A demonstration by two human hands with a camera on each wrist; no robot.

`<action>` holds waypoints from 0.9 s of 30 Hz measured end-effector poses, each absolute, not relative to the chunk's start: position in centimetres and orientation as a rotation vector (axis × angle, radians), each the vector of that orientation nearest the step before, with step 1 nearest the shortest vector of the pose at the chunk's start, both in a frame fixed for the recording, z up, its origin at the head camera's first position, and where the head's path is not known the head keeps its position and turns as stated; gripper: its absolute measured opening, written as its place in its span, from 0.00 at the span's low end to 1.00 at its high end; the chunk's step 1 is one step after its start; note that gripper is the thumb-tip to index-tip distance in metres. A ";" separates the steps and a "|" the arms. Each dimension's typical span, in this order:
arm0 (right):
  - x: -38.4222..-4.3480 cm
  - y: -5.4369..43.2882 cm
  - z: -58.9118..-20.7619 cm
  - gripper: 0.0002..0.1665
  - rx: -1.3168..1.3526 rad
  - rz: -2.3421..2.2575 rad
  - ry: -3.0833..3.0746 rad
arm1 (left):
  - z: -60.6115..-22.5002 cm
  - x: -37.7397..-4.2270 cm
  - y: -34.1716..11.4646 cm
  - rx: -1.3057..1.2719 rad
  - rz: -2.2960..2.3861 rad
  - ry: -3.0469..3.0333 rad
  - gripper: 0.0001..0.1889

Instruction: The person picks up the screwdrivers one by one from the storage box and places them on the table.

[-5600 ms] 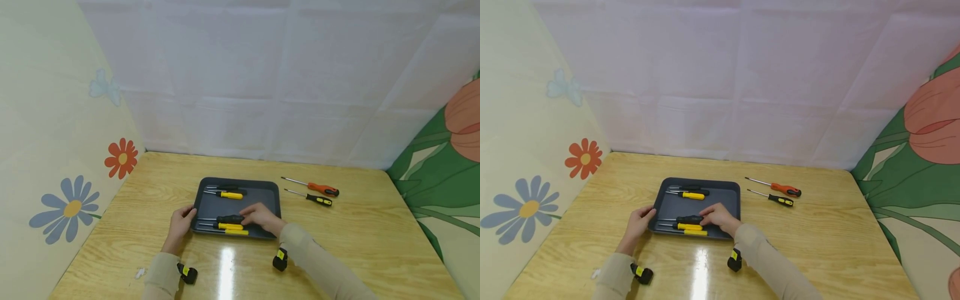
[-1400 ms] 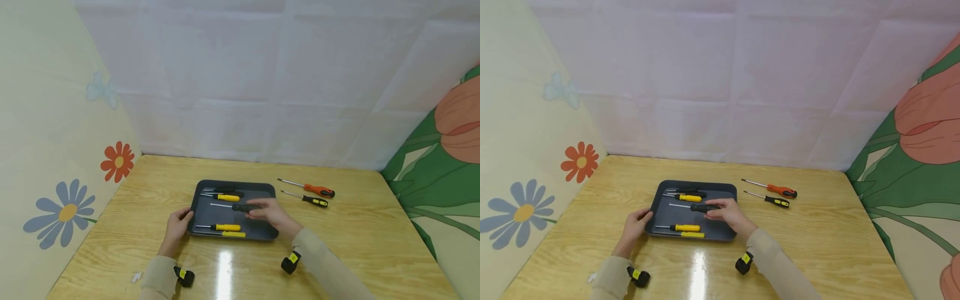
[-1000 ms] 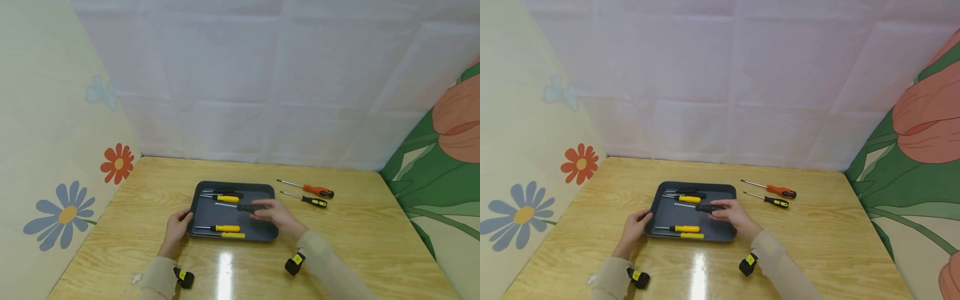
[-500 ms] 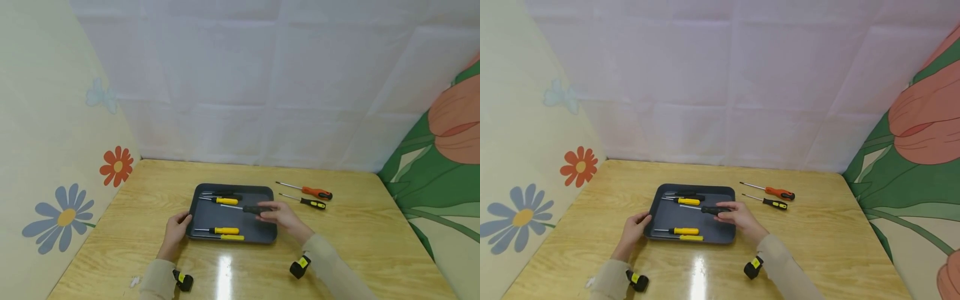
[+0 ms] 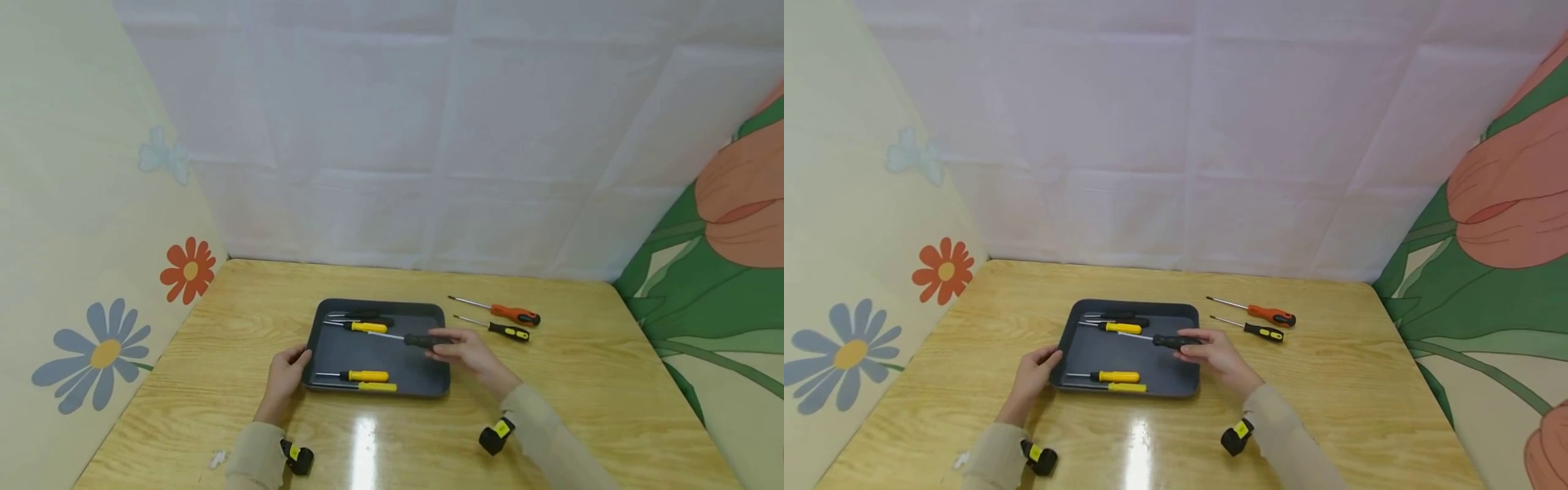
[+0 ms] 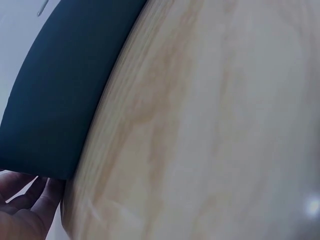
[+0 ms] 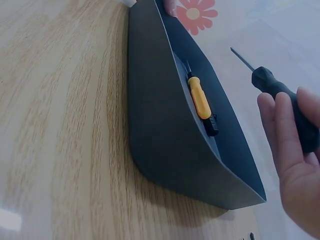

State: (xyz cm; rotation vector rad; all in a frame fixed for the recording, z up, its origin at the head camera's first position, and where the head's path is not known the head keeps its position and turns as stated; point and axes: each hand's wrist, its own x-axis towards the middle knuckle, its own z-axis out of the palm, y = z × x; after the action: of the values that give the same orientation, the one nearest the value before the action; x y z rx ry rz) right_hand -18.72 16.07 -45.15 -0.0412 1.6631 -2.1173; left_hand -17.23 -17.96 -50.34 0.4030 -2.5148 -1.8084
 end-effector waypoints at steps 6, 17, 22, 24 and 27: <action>-18.7 17.1 -45.3 0.29 -0.050 -2.129 1.648 | -50.3 -17.2 -17.9 0.396 -1.817 -2.514 0.17; -18.8 18.7 -45.4 0.27 -0.062 -2.129 1.670 | -50.2 -17.3 -18.0 0.405 -1.808 -2.524 0.17; -18.8 19.5 -45.5 0.21 -0.112 -2.152 1.646 | -50.3 -17.3 -17.9 0.413 -1.813 -2.527 0.17; -18.8 19.7 -45.4 0.21 -0.124 -2.164 1.638 | -50.3 -17.3 -18.0 0.414 -1.813 -2.529 0.17; -18.8 20.0 -45.4 0.24 -0.112 -2.185 1.628 | -50.3 -17.2 -18.0 0.422 -1.814 -2.527 0.17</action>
State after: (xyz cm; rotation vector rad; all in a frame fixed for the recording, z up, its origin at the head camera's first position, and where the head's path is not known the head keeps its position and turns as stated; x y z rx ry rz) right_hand -18.76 20.00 -45.44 -0.1122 1.6284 -2.1850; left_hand -17.23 -17.98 -50.28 0.4220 -2.5272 -1.8138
